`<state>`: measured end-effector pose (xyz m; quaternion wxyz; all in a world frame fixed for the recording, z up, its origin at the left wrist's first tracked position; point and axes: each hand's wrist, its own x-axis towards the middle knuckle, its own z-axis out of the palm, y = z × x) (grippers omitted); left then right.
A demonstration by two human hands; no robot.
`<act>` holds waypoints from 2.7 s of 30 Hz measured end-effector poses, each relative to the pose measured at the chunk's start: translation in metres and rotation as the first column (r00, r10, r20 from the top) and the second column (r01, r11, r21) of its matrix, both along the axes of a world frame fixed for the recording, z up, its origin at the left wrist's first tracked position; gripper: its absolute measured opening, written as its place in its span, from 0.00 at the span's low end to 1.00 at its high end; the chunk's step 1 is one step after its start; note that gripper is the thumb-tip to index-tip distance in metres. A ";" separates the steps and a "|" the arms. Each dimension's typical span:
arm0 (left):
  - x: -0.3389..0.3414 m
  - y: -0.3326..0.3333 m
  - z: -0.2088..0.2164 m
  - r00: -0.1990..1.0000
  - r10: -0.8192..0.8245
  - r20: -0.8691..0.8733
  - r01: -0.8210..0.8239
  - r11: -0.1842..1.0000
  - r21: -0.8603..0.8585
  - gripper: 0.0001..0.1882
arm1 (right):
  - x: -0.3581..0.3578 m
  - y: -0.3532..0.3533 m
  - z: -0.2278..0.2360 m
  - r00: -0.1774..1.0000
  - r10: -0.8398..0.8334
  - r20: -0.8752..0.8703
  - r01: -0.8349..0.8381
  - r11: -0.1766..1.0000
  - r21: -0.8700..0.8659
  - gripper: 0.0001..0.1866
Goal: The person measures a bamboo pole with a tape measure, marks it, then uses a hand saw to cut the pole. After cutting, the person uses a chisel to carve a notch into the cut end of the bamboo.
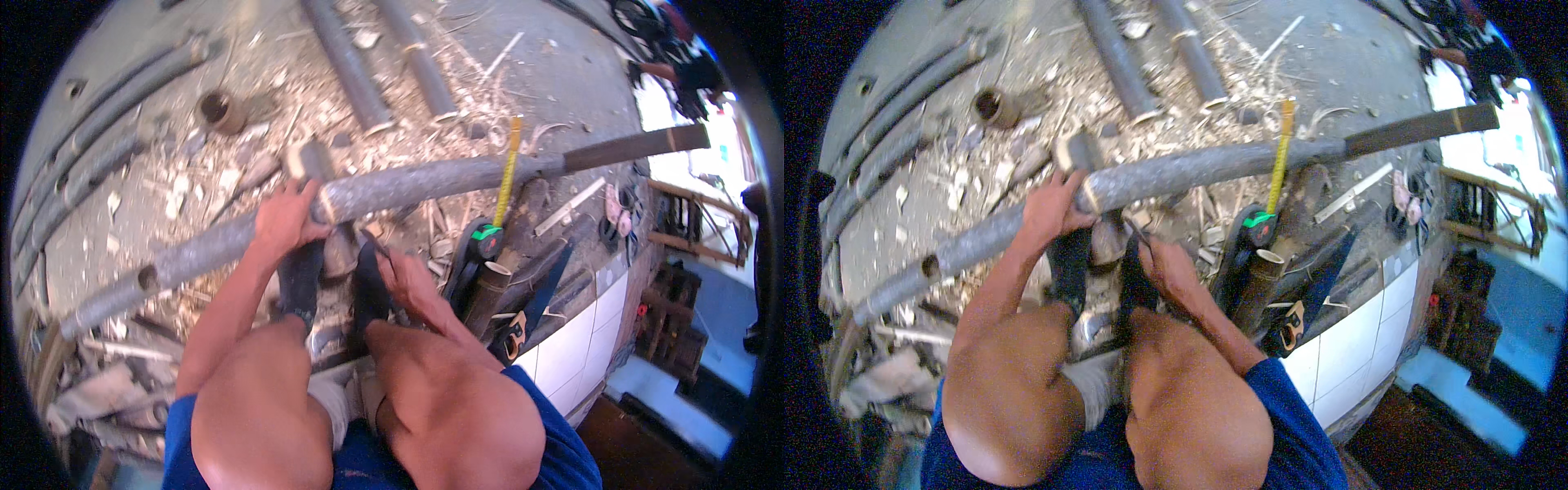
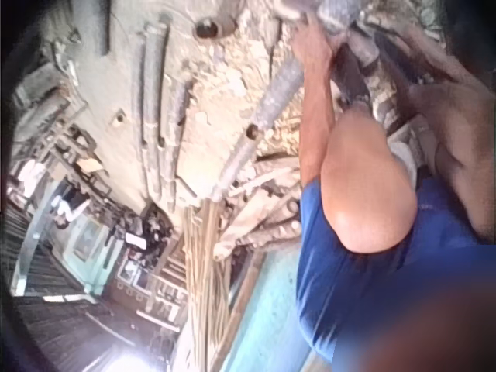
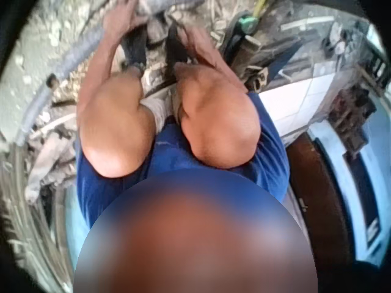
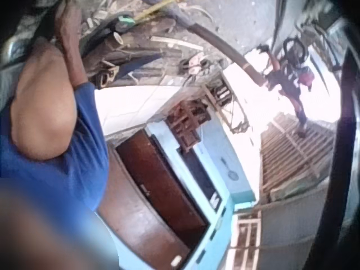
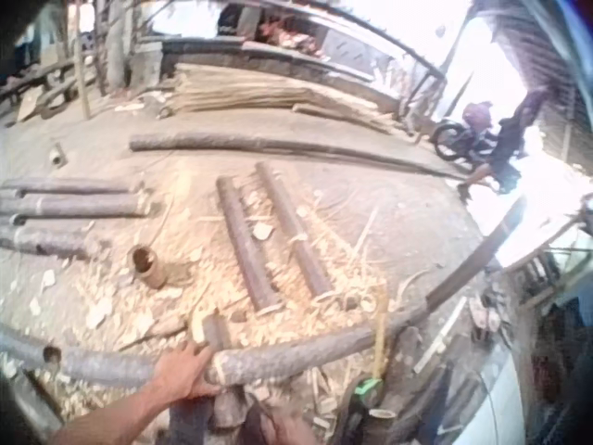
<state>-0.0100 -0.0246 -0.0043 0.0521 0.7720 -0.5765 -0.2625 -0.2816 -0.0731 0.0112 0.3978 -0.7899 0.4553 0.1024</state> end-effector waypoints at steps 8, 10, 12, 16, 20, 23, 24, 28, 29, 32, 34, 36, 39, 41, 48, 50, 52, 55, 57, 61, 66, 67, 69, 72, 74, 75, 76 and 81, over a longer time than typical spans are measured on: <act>0.018 0.002 0.014 0.998 -0.047 -0.045 0.043 0.996 -0.075 0.48 | -0.113 0.018 0.000 0.909 -0.389 -0.148 0.308 0.868 -0.388 0.27; 0.031 0.011 0.020 0.998 -0.061 -0.031 0.056 0.989 -0.136 0.47 | -0.127 0.005 0.008 0.883 -0.421 -0.210 0.281 0.830 -0.482 0.31; 0.051 0.023 0.026 0.996 -0.089 -0.004 0.086 0.966 -0.245 0.47 | -0.137 -0.023 0.017 0.806 -0.563 0.183 0.582 0.697 -0.419 0.34; 0.098 0.063 0.037 0.997 -0.009 0.078 0.018 0.993 -0.113 0.47 | -0.147 -0.115 0.039 0.621 -0.692 0.368 0.784 0.532 -0.320 0.39; 0.149 0.115 0.041 0.994 -0.025 0.103 0.046 0.978 -0.206 0.47 | -0.143 -0.221 0.084 0.371 -0.575 0.729 0.922 0.325 -0.213 0.52; 0.176 0.149 0.038 0.997 0.000 0.076 0.015 0.980 -0.196 0.49 | -0.127 -0.281 0.133 0.309 -0.294 0.904 0.890 0.425 -0.166 0.59; 0.183 0.159 0.037 0.998 0.011 0.069 0.002 0.982 -0.191 0.49 | -0.120 -0.298 0.151 0.405 0.012 0.914 0.839 0.394 -0.376 0.54; 0.208 0.182 0.033 0.994 0.013 0.109 0.000 0.993 -0.115 0.51 | -0.084 -0.310 0.195 0.231 0.016 0.973 0.884 0.413 -0.217 0.29; 0.214 0.185 0.032 0.993 0.014 0.116 -0.001 0.995 -0.104 0.52 | -0.075 -0.304 0.201 0.179 -0.027 0.983 0.893 0.423 -0.151 0.24; 0.227 0.188 0.027 0.984 -0.008 0.176 0.022 0.997 -0.080 0.52 | -0.059 -0.276 0.213 0.145 0.048 0.988 0.881 0.448 -0.151 0.26; 0.233 0.191 0.022 0.989 0.009 0.147 0.000 0.998 -0.065 0.52 | -0.052 -0.257 0.218 0.144 0.041 0.989 0.888 0.435 -0.147 0.27; 0.240 0.196 0.018 0.985 0.010 0.171 -0.009 1.000 -0.008 0.51 | -0.048 -0.240 0.220 0.149 0.090 0.985 0.891 0.419 -0.173 0.28; 0.253 0.213 0.019 0.981 0.022 0.191 -0.038 0.996 0.081 0.48 | -0.044 -0.211 0.215 0.113 -0.095 0.989 0.916 0.396 -0.067 0.31; 0.261 0.223 0.023 0.978 0.049 0.205 -0.090 0.977 0.196 0.48 | -0.042 -0.188 0.206 0.225 -0.194 0.955 0.908 0.397 -0.133 0.36; 0.201 0.176 0.017 0.995 0.034 0.089 -0.045 0.992 0.121 0.55 | -0.036 -0.151 0.199 0.265 -0.139 0.954 0.668 0.740 -0.077 0.49; 0.155 0.144 0.004 0.988 -0.066 0.139 0.075 0.996 -0.056 0.52 | -0.036 -0.160 0.210 0.169 -0.242 0.956 0.628 0.774 0.085 0.58; 0.123 0.115 -0.007 0.994 -0.035 0.103 0.037 0.999 -0.021 0.52 | -0.036 -0.167 0.222 0.153 -0.255 0.955 0.598 0.793 0.117 0.63; 0.104 0.102 -0.005 0.993 0.012 0.115 -0.015 1.000 0.020 0.51 | -0.036 -0.166 0.235 0.099 -0.191 0.977 0.610 0.787 0.092 0.63; 0.105 0.100 -0.003 0.992 0.001 0.126 -0.005 0.999 0.039 0.51 | -0.033 -0.159 0.241 0.306 -0.075 0.949 0.647 0.748 -0.150 0.62; 0.109 0.103 -0.003 0.989 0.005 0.145 -0.005 1.000 -0.001 0.50 | -0.024 -0.147 0.252 0.140 -0.072 0.988 0.685 0.727 -0.044 0.58; 0.107 0.104 -0.006 0.989 0.051 0.135 -0.061 0.995 0.073 0.48 | -0.020 -0.146 0.256 0.124 -0.111 0.986 0.675 0.738 -0.002 0.47; 0.105 0.105 -0.005 0.990 0.046 0.134 -0.059 0.994 0.094 0.48 | -0.021 -0.146 0.255 0.137 -0.162 0.977 0.736 0.677 0.009 0.46; 0.105 0.104 -0.003 0.987 0.042 0.156 -0.057 0.994 0.092 0.48 | -0.025 -0.145 0.254 0.163 -0.129 0.978 0.675 0.738 -0.015 0.44; 0.103 0.103 -0.001 0.983 0.032 0.179 -0.051 0.993 0.102 0.48 | -0.035 -0.139 0.256 0.132 -0.066 0.989 0.658 0.752 -0.038 0.41; 0.101 0.104 -0.002 0.984 0.044 0.172 -0.060 0.994 0.090 0.49 | -0.039 -0.137 0.256 0.077 -0.035 0.996 0.694 0.719 -0.028 0.40; 0.102 0.103 -0.002 0.983 0.048 0.176 -0.062 0.995 0.074 0.49 | -0.040 -0.137 0.258 0.123 -0.077 0.989 0.648 0.761 -0.021 0.40; 0.101 0.104 -0.002 0.980 0.046 0.194 -0.059 0.996 0.062 0.49 | -0.039 -0.137 0.258 0.129 -0.117 0.985 0.655 0.756 0.004 0.40; 0.103 0.105 0.001 0.984 0.041 0.171 -0.058 0.994 0.093 0.48 | -0.032 -0.130 0.268 0.300 0.000 0.954 0.629 0.752 -0.198 0.41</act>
